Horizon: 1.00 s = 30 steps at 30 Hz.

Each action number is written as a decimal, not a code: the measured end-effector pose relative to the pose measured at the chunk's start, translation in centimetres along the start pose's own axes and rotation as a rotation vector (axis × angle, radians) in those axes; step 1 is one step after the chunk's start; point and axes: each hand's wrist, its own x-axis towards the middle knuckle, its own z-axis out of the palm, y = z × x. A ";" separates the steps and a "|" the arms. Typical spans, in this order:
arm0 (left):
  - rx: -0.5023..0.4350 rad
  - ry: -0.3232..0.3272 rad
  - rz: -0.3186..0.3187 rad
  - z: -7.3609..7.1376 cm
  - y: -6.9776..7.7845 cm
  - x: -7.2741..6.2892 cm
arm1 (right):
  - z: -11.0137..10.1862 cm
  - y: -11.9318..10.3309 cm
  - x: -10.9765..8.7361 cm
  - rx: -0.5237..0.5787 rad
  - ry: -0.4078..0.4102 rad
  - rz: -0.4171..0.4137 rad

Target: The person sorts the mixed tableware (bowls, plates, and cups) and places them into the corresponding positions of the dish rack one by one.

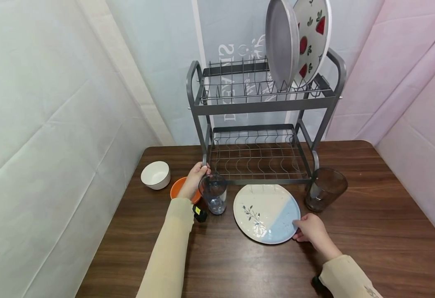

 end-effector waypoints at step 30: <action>-0.019 0.003 0.000 0.0 0.0 -0.1 | 0.3 0.0 -0.4 0.220 -0.020 0.001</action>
